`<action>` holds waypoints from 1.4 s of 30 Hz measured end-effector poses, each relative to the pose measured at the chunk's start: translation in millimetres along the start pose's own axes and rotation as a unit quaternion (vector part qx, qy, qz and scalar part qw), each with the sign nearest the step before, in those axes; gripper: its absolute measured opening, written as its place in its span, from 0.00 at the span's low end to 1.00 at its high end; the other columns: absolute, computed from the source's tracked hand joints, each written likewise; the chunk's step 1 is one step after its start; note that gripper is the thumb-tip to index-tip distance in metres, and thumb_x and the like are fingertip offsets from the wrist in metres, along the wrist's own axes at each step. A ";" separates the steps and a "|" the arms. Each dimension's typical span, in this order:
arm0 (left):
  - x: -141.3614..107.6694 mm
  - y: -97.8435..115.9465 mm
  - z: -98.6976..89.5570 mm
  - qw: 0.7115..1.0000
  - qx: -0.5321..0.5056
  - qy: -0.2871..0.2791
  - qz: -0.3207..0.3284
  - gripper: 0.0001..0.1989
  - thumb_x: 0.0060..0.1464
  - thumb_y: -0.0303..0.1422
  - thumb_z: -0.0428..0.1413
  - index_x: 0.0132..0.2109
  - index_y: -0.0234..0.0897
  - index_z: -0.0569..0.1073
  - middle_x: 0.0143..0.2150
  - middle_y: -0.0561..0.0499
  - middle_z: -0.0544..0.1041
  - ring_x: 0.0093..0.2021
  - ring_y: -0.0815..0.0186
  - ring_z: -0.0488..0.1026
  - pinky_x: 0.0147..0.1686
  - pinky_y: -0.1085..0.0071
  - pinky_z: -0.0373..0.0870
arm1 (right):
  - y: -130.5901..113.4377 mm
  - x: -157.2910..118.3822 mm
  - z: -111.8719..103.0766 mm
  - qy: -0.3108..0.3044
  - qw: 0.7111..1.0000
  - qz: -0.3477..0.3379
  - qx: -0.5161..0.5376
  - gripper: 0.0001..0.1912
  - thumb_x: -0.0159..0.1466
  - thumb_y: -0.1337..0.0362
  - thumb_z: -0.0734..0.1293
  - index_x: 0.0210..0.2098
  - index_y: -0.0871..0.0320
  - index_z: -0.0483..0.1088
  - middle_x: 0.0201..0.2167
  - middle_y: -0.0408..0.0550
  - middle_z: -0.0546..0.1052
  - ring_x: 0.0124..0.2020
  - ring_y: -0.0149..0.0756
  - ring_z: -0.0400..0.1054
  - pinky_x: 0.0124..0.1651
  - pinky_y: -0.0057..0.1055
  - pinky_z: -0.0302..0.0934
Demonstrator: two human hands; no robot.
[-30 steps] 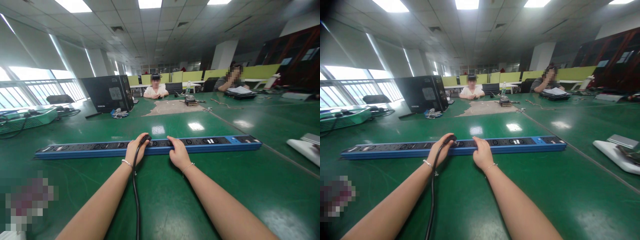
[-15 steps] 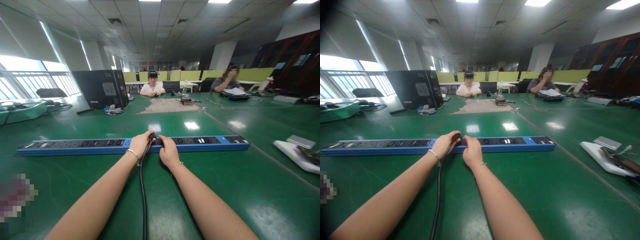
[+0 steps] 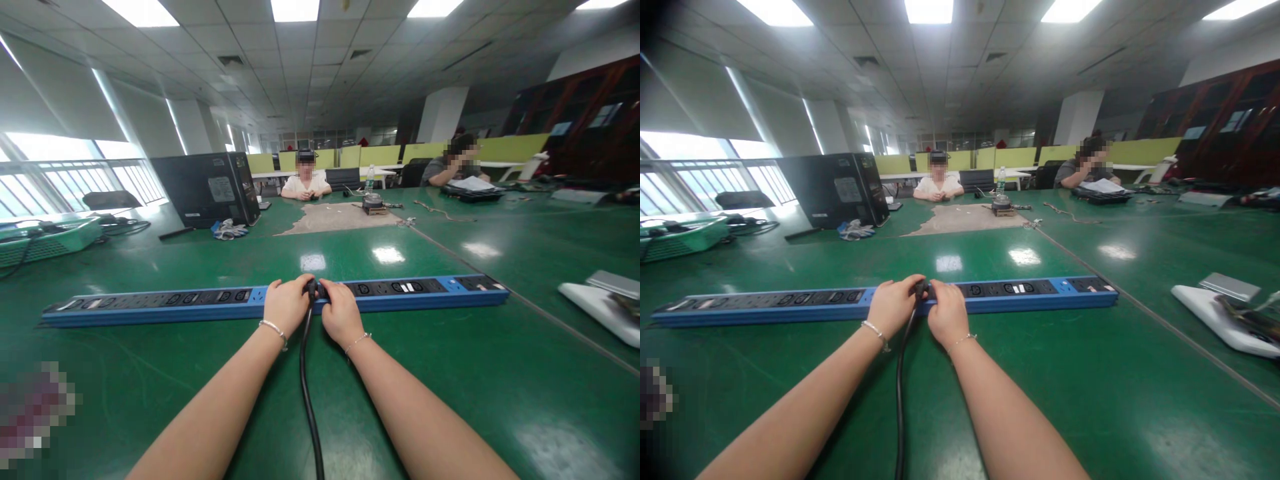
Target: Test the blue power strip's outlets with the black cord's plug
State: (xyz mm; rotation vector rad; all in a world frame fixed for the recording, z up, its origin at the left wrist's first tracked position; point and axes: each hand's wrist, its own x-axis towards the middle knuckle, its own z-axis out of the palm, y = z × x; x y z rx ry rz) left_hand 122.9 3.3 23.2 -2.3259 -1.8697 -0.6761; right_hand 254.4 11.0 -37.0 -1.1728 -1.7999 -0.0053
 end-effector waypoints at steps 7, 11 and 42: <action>-3.2 2.2 3.2 1.000 -0.012 0.009 0.012 0.15 0.57 0.33 0.48 0.51 0.46 0.70 0.44 0.51 0.79 0.45 0.63 0.74 0.56 0.58 0.55 | -4.1 0.4 -3.3 -0.037 0.999 0.008 -0.024 0.27 0.51 0.76 0.57 0.50 0.61 0.67 0.46 0.52 0.75 0.48 0.39 0.66 0.59 0.41 0.53; -3.0 -1.7 5.4 0.999 -0.030 0.013 0.014 0.15 0.57 0.34 0.49 0.51 0.46 0.69 0.44 0.51 0.79 0.45 0.63 0.74 0.55 0.59 0.56 | -6.5 0.6 -4.8 -0.060 0.997 0.009 -0.044 0.27 0.54 0.74 0.57 0.53 0.61 0.65 0.46 0.52 0.75 0.48 0.39 0.65 0.57 0.39 0.53; -5.6 -9.6 19.4 0.999 -0.037 -0.008 0.011 0.17 0.59 0.35 0.47 0.54 0.50 0.66 0.51 0.51 0.75 0.53 0.63 0.69 0.56 0.56 0.56 | -7.2 2.7 -8.1 -0.059 0.997 -0.005 -0.047 0.23 0.52 0.76 0.58 0.46 0.59 0.70 0.50 0.50 0.73 0.51 0.38 0.65 0.56 0.40 0.57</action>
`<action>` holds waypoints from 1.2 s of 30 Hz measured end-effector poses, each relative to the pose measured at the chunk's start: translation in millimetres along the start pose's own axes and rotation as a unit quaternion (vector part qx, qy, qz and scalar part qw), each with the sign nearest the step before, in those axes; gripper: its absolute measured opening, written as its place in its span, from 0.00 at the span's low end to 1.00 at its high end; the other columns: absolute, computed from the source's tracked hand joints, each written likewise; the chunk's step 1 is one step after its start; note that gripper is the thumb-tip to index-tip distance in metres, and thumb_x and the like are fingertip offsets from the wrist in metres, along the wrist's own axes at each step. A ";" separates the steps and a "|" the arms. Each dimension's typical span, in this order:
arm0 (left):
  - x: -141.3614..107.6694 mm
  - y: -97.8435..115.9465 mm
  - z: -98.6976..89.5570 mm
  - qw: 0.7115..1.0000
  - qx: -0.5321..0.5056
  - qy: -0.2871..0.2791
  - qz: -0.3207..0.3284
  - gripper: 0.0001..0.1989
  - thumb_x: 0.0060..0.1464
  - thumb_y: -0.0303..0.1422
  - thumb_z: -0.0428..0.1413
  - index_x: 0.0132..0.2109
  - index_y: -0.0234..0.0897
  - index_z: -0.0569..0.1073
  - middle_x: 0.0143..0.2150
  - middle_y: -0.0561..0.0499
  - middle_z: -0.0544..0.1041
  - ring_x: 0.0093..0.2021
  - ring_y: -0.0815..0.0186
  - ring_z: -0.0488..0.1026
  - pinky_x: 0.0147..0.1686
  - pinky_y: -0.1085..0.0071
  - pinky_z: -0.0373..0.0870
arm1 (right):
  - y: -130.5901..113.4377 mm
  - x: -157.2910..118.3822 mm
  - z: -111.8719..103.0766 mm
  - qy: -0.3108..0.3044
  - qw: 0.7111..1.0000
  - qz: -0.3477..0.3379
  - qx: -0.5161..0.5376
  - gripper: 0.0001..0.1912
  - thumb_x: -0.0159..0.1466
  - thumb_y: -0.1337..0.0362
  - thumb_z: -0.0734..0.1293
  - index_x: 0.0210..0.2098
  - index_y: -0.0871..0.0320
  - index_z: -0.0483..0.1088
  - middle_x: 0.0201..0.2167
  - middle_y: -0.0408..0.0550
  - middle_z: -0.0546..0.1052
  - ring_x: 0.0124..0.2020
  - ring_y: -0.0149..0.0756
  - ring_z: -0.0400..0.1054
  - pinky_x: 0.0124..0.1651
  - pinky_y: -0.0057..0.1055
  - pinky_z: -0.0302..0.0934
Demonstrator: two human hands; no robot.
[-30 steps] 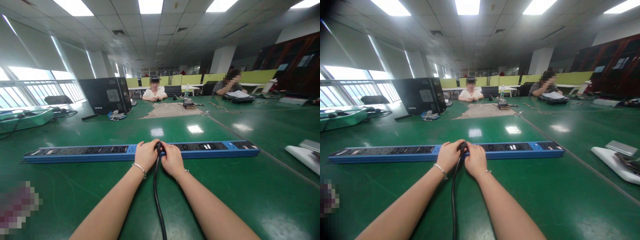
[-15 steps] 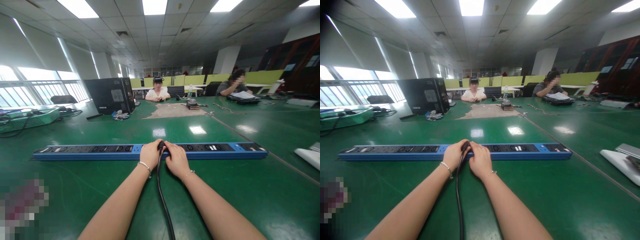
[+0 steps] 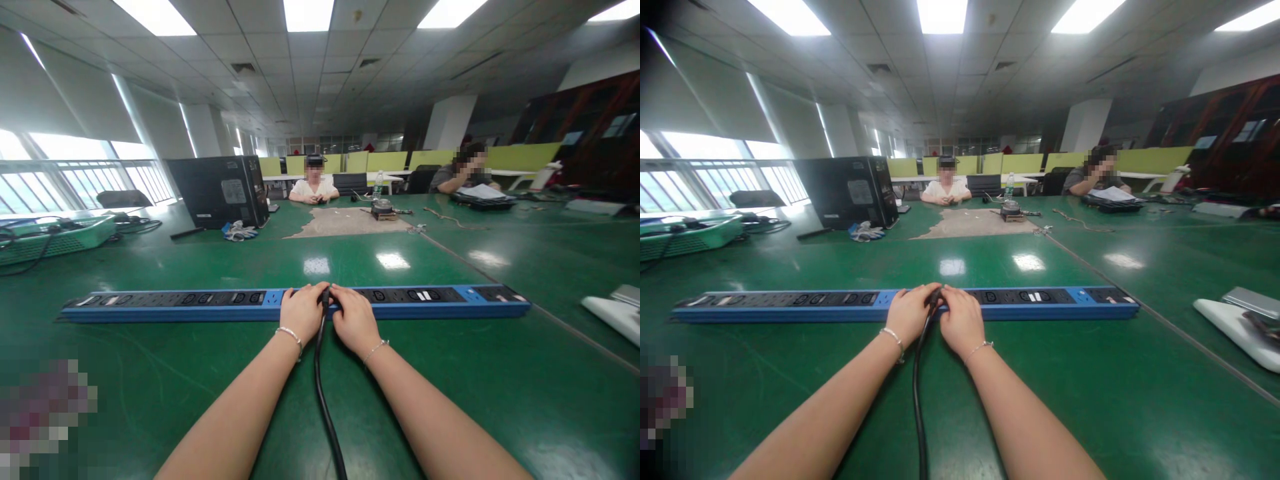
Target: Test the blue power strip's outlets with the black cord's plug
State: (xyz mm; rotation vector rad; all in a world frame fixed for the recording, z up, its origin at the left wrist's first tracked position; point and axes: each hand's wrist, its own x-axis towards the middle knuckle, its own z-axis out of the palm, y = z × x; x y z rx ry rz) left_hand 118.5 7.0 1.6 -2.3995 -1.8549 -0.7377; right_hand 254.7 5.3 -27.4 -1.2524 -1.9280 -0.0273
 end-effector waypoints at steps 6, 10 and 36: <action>-8.7 -8.7 2.6 0.999 -0.002 0.010 0.045 0.21 0.58 0.37 0.48 0.58 0.50 0.61 0.56 0.52 0.71 0.58 0.63 0.63 0.59 0.55 0.50 | -2.3 -2.2 -0.2 0.000 1.000 0.006 -0.019 0.23 0.54 0.73 0.59 0.50 0.59 0.67 0.48 0.53 0.74 0.50 0.40 0.65 0.55 0.40 0.56; -12.2 -11.7 7.7 0.998 0.016 0.022 0.057 0.27 0.56 0.35 0.50 0.62 0.44 0.56 0.57 0.47 0.70 0.60 0.61 0.61 0.60 0.55 0.50 | -3.1 -3.7 -0.5 0.014 1.000 0.000 -0.021 0.24 0.57 0.67 0.60 0.54 0.61 0.63 0.50 0.53 0.72 0.51 0.41 0.64 0.55 0.40 0.55; -8.3 -15.0 20.8 0.995 0.071 0.057 0.050 0.32 0.51 0.50 0.52 0.57 0.33 0.65 0.58 0.41 0.68 0.59 0.54 0.61 0.58 0.56 0.52 | 5.1 25.0 -5.8 0.185 0.953 0.183 0.157 0.21 0.60 0.53 0.61 0.48 0.58 0.67 0.40 0.51 0.75 0.40 0.40 0.69 0.46 0.38 0.62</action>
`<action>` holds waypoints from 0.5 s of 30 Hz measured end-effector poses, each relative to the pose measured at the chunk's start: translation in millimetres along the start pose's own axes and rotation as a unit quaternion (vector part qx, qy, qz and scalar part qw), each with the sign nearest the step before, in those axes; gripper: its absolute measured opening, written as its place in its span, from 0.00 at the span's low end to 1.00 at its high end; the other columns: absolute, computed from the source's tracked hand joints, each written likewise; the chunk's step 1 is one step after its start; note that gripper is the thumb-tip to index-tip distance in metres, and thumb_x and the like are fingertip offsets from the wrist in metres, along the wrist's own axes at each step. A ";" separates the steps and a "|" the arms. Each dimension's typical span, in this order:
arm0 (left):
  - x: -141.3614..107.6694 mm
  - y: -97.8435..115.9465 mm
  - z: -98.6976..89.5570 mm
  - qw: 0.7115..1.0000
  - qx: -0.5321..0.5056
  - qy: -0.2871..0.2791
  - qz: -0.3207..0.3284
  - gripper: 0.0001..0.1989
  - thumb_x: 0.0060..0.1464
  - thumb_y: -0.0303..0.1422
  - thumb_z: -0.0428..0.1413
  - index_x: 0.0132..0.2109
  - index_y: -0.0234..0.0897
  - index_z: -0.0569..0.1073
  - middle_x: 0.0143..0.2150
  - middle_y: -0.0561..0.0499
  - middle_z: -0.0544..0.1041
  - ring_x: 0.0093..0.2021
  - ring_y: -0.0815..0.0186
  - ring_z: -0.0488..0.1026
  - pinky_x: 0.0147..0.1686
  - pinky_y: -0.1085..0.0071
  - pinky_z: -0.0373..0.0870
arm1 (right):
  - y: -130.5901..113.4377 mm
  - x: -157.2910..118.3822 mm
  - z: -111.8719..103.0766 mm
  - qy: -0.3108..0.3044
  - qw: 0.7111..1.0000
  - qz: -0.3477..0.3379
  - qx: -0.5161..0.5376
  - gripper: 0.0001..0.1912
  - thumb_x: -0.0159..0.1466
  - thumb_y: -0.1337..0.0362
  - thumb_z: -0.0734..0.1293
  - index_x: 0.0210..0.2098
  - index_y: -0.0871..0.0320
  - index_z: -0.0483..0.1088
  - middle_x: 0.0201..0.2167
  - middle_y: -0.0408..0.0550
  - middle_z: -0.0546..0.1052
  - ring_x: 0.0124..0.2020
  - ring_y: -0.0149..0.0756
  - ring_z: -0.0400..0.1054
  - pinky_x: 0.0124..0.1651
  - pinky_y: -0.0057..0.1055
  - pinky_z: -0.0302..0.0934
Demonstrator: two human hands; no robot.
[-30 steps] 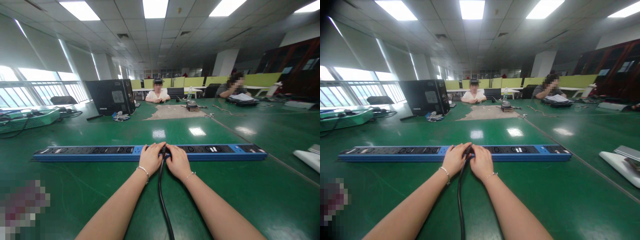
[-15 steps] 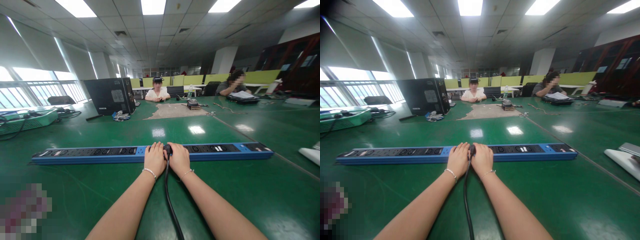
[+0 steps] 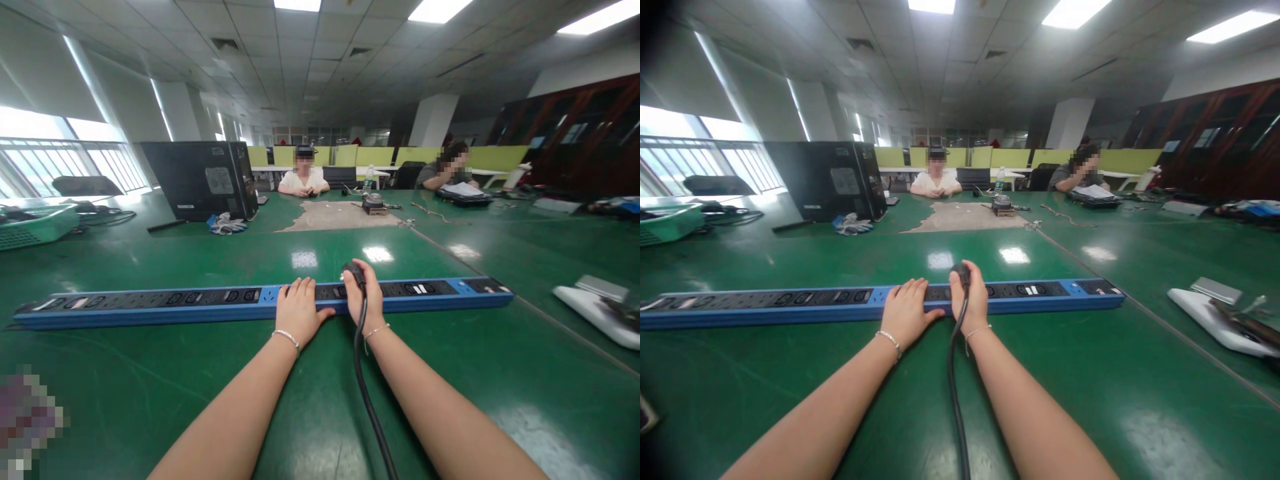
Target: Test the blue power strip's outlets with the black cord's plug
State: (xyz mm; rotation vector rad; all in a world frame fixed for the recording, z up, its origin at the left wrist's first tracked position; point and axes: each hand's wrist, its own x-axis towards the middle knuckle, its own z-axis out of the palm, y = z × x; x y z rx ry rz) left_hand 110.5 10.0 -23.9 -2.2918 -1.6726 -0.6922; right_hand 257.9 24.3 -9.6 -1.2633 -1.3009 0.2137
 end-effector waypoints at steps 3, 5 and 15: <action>0.0 -1.0 -0.1 1.000 0.005 -0.012 0.000 0.34 0.51 0.52 0.50 0.57 0.33 0.63 0.59 0.41 0.67 0.60 0.54 0.60 0.58 0.55 0.51 | 18.5 18.5 -32.7 0.041 0.999 0.011 -0.012 0.22 0.59 0.51 0.60 0.46 0.58 0.70 0.40 0.50 0.76 0.42 0.41 0.69 0.48 0.39 0.61; 0.1 -1.5 -0.2 1.000 0.006 -0.015 0.002 0.34 0.51 0.53 0.49 0.58 0.34 0.63 0.59 0.41 0.67 0.60 0.54 0.60 0.58 0.55 0.51 | 34.3 29.3 -56.2 0.048 0.998 0.013 -0.034 0.23 0.60 0.50 0.58 0.45 0.58 0.71 0.40 0.50 0.77 0.43 0.42 0.69 0.49 0.40 0.60; 1.3 -2.3 -0.7 1.000 0.004 -0.017 0.003 0.35 0.51 0.53 0.50 0.58 0.32 0.63 0.59 0.41 0.67 0.60 0.54 0.60 0.58 0.55 0.51 | 69.8 45.0 -96.7 -0.068 0.983 0.038 -0.164 0.20 0.57 0.49 0.60 0.39 0.55 0.74 0.35 0.48 0.78 0.39 0.42 0.71 0.46 0.39 0.62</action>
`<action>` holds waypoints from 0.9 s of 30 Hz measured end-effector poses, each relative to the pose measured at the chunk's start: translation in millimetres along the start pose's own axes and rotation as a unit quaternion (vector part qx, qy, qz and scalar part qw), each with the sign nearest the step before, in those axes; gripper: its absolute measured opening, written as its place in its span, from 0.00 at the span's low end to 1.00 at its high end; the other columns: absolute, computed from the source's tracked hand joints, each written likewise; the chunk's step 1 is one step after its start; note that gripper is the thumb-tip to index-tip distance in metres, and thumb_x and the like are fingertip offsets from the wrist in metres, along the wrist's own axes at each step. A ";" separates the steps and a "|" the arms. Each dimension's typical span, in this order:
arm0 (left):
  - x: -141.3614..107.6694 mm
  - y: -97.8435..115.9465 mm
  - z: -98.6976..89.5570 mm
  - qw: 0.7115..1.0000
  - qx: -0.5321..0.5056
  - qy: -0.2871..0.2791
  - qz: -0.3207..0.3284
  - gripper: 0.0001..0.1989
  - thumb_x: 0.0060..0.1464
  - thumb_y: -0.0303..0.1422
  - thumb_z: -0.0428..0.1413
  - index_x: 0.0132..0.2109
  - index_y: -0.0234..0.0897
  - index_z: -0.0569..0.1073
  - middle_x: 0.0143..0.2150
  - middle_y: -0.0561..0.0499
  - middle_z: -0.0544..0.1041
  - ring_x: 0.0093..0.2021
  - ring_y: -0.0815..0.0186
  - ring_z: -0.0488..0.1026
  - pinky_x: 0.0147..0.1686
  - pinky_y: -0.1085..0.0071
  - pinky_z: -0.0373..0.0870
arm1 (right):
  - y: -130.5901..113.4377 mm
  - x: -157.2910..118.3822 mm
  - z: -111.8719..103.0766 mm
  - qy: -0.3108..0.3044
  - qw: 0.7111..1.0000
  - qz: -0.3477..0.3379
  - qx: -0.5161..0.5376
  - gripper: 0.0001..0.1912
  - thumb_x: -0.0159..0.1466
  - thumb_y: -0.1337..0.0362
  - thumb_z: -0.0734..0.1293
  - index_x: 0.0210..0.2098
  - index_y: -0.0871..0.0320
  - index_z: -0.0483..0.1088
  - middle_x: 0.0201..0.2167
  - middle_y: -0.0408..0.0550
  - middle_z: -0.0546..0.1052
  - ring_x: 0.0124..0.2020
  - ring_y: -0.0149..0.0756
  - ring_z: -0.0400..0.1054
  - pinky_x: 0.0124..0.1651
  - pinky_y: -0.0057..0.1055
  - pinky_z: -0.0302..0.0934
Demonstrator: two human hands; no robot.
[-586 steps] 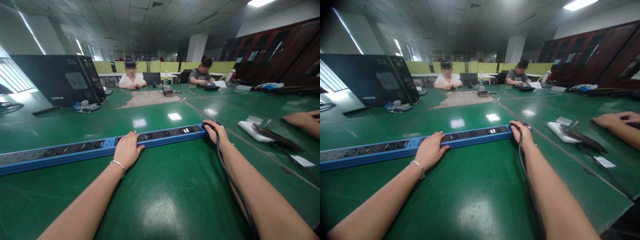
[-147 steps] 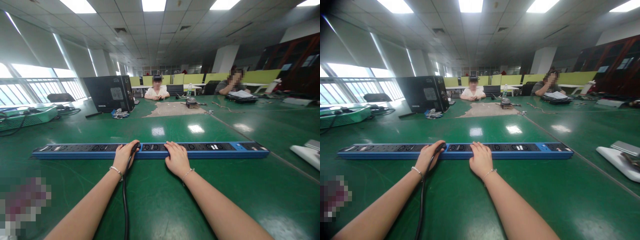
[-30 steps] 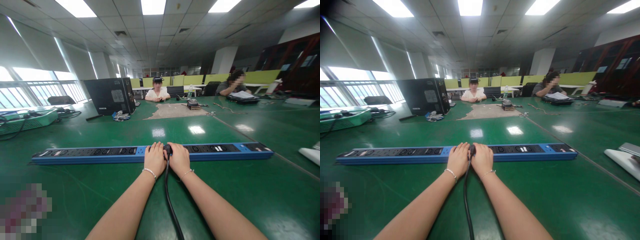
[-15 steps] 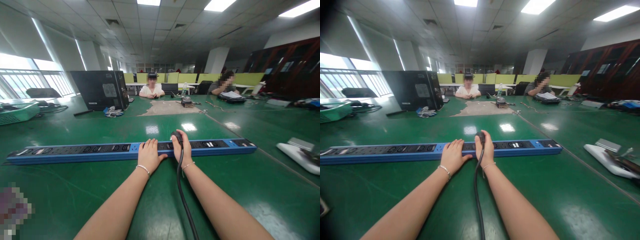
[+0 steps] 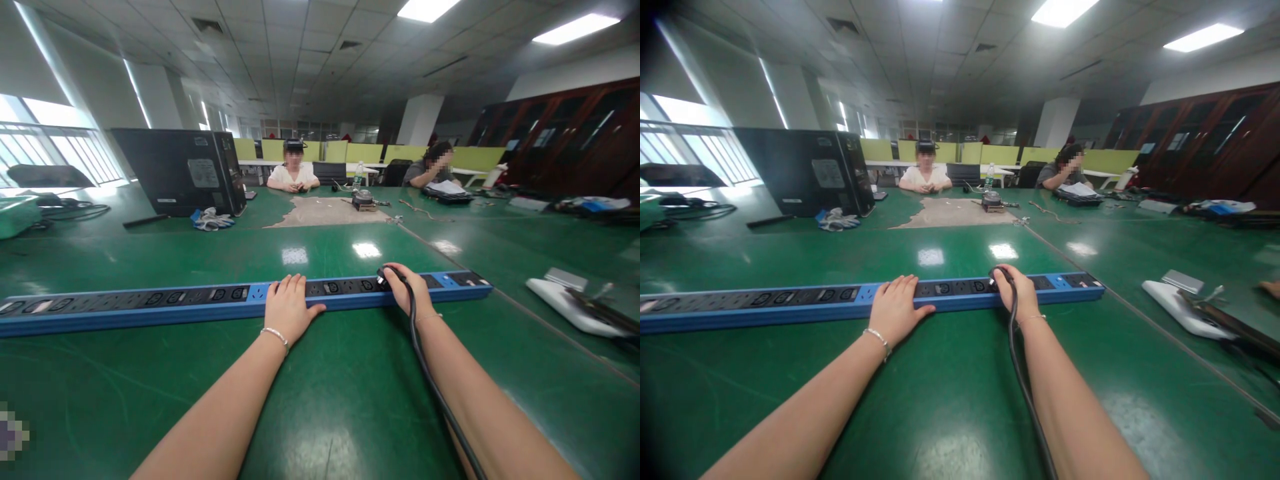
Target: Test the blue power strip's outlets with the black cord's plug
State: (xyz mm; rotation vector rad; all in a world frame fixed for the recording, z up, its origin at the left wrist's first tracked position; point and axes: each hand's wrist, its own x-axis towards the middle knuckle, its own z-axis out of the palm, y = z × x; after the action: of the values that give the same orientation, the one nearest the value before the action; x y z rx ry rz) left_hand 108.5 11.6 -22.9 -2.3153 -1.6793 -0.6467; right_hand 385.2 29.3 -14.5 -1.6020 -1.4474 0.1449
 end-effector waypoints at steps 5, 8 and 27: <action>0.2 0.3 -0.2 1.000 0.002 0.004 0.003 0.35 0.51 0.53 0.50 0.57 0.32 0.64 0.58 0.41 0.68 0.60 0.54 0.60 0.58 0.55 0.52 | 5.6 0.8 -6.7 -0.016 1.000 -0.009 -0.013 0.20 0.57 0.50 0.60 0.39 0.55 0.74 0.35 0.49 0.78 0.40 0.42 0.71 0.46 0.39 0.62; -0.2 0.4 0.1 1.000 0.005 0.006 0.004 0.34 0.51 0.53 0.50 0.57 0.33 0.64 0.58 0.41 0.68 0.59 0.54 0.61 0.58 0.56 0.52 | 7.2 0.3 -7.4 -0.017 1.000 -0.015 -0.022 0.19 0.58 0.51 0.60 0.39 0.54 0.74 0.36 0.48 0.78 0.40 0.42 0.71 0.46 0.38 0.63; -0.1 1.7 -3.9 1.000 0.001 -0.009 -0.005 0.33 0.51 0.52 0.49 0.58 0.34 0.63 0.59 0.41 0.67 0.60 0.54 0.59 0.58 0.56 0.51 | -10.2 -18.7 -7.2 -0.054 0.983 -0.133 -0.112 0.17 0.60 0.58 0.59 0.45 0.51 0.72 0.47 0.45 0.76 0.46 0.40 0.70 0.53 0.38 0.61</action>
State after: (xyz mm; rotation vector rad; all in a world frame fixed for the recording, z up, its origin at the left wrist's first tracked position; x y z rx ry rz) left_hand 109.2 9.3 -19.3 -2.3191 -1.7002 -0.6263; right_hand 376.9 8.4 -12.5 -1.5776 -1.7995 -0.0912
